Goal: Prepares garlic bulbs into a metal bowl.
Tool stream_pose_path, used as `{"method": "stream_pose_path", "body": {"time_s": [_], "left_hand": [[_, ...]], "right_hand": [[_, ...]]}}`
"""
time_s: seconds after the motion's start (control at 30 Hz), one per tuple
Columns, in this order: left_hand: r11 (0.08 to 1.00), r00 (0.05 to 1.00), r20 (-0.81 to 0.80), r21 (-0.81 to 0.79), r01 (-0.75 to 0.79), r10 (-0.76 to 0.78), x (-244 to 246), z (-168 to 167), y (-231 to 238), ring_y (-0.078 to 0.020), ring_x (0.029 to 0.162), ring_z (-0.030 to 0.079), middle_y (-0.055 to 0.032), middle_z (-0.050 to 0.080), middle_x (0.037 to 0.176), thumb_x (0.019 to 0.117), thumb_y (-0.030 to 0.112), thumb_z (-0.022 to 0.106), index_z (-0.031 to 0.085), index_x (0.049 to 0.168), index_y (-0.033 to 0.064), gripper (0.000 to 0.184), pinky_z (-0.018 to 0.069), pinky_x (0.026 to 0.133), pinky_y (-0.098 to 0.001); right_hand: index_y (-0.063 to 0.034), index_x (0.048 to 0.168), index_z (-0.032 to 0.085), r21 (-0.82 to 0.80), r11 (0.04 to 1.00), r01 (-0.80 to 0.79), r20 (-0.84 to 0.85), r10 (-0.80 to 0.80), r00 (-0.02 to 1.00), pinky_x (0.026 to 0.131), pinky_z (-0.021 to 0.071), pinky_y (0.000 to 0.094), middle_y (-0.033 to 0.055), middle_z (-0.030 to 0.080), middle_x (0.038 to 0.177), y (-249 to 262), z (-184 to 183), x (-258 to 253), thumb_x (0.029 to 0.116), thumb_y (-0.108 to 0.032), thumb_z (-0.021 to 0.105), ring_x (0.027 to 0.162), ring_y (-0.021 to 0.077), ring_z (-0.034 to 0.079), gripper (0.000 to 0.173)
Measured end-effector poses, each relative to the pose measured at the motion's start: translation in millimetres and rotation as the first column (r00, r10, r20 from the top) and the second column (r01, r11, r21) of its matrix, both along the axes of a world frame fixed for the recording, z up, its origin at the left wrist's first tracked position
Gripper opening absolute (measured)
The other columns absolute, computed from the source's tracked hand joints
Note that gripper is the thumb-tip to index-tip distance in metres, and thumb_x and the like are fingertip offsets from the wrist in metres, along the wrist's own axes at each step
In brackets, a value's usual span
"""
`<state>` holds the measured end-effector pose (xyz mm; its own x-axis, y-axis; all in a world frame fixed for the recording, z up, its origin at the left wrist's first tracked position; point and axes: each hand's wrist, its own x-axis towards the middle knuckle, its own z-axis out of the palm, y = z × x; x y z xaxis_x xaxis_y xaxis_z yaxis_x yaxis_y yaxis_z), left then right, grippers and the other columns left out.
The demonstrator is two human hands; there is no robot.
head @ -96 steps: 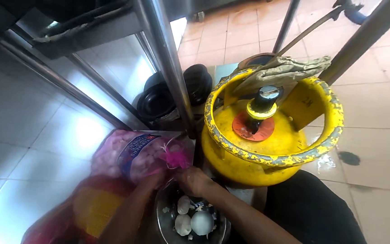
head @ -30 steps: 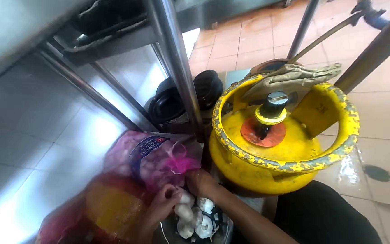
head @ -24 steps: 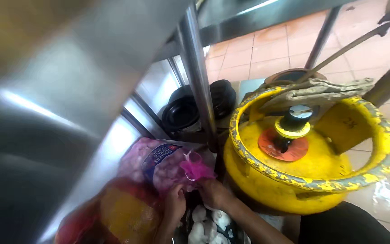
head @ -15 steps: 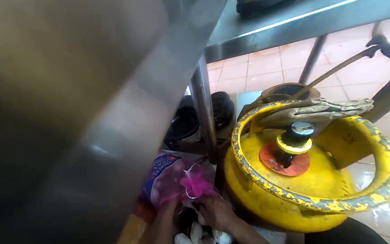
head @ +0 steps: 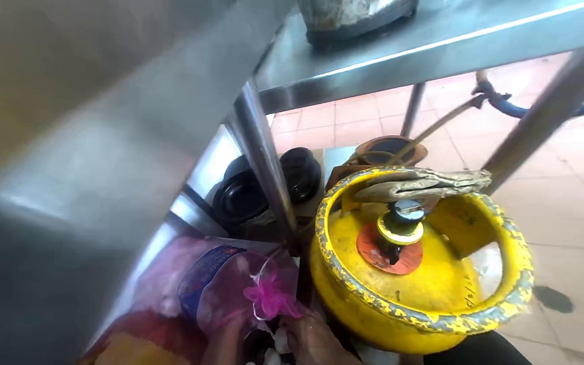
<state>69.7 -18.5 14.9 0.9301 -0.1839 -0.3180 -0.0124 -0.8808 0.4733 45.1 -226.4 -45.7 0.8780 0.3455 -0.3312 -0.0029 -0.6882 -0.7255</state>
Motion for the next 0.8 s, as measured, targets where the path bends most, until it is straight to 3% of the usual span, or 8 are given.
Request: {"method": "stream_pose_path", "body": {"time_s": [0.13,0.23,0.27,0.33,0.4,0.5,0.63,0.8], "left_hand": [[0.895,0.916,-0.010,0.218,-0.389,0.401,46,-47,-21,-0.0382,0.136,0.051,-0.0273,0.057,0.141,0.1065,0.024,0.052,0.057,0.137,-0.0061,0.044,0.0384,0.115,-0.0510],[0.806,0.801,-0.094,0.024,-0.592,0.591,18,-43,-15,-0.0372,0.126,0.058,-0.0276,0.063,0.129,0.1057,0.021,0.053,0.063,0.127,-0.0086,0.038,0.0434,0.109,-0.0528],[0.746,0.749,-0.114,-0.079,-0.662,0.653,11,-44,-14,-0.0336,0.118,0.062,-0.0255,0.066,0.122,0.1060,0.021,0.053,0.065,0.123,-0.0082,0.036,0.0477,0.103,-0.0500],[0.657,0.685,-0.193,-0.194,-0.728,0.702,2,-39,-16,-0.0193,0.074,0.056,-0.0123,0.061,0.089,0.1068,0.030,0.052,0.065,0.114,-0.0020,0.035,0.0483,0.067,-0.0367],[0.697,0.741,-0.309,-0.260,-0.668,0.596,-21,-24,-13,-0.0172,0.064,0.051,-0.0113,0.058,0.089,0.1035,0.033,0.057,0.057,0.129,0.0017,0.041,0.0453,0.056,-0.0346],[0.834,0.832,-0.385,-0.224,-0.504,0.399,-61,-9,-13,-0.0283,0.094,0.067,-0.0207,0.067,0.114,0.0996,0.039,0.062,0.059,0.133,-0.0004,0.052,0.0565,0.081,-0.0470],[0.922,0.922,-0.310,-0.230,-0.311,0.234,-80,-28,-8,-0.0323,0.121,0.062,-0.0229,0.065,0.127,0.1057,0.042,0.052,0.066,0.126,-0.0036,0.052,0.0477,0.107,-0.0508],[0.915,0.915,0.011,-0.028,-0.403,0.403,-57,-31,-9,-0.0297,0.118,0.065,-0.0191,0.069,0.121,0.1060,0.019,0.047,0.070,0.117,-0.0022,0.034,0.0489,0.107,-0.0474]], "right_hand": [[-0.0137,0.140,0.063,-0.050,0.985,0.166,0.102,-0.160,0.982,0.123,0.0186,0.0610,0.0113,0.057,0.148,18,10,-3,0.1014,-0.033,0.050,0.147,0.0338,0.041,0.045],[-0.0105,0.144,0.058,-0.058,0.992,0.110,0.037,-0.108,0.993,0.124,0.0172,0.0596,0.0109,0.053,0.152,27,17,-3,0.1037,-0.038,0.046,0.150,0.0323,0.036,0.050],[-0.0098,0.144,0.057,-0.052,0.994,0.096,0.019,-0.096,0.995,0.124,0.0178,0.0583,0.0113,0.053,0.152,30,17,-4,0.1037,-0.040,0.046,0.149,0.0318,0.036,0.051],[-0.0071,0.141,0.059,-0.029,0.994,0.106,0.015,-0.105,0.994,0.124,0.0205,0.0558,0.0138,0.054,0.149,30,13,-2,0.1032,-0.040,0.048,0.147,0.0317,0.040,0.051],[-0.0055,0.136,0.062,0.043,0.987,0.154,0.014,-0.154,0.988,0.121,0.0295,0.0525,0.0161,0.059,0.142,23,7,-1,0.1015,-0.036,0.051,0.140,0.0313,0.048,0.048],[-0.0061,0.133,0.064,0.152,0.973,0.176,-0.021,-0.175,0.984,0.110,0.0442,0.0531,0.0176,0.066,0.129,6,4,5,0.0977,-0.027,0.058,0.126,0.0329,0.059,0.041],[-0.0067,0.138,0.060,0.179,0.968,0.179,-0.020,-0.178,0.984,0.105,0.0485,0.0515,0.0160,0.069,0.125,7,-2,12,0.0977,-0.027,0.058,0.120,0.0311,0.064,0.045],[-0.0071,0.135,0.062,0.159,0.970,0.184,0.028,-0.190,0.981,0.110,0.0444,0.0521,0.0148,0.066,0.130,11,-5,2,0.0978,-0.028,0.057,0.127,0.0313,0.060,0.043]]}}
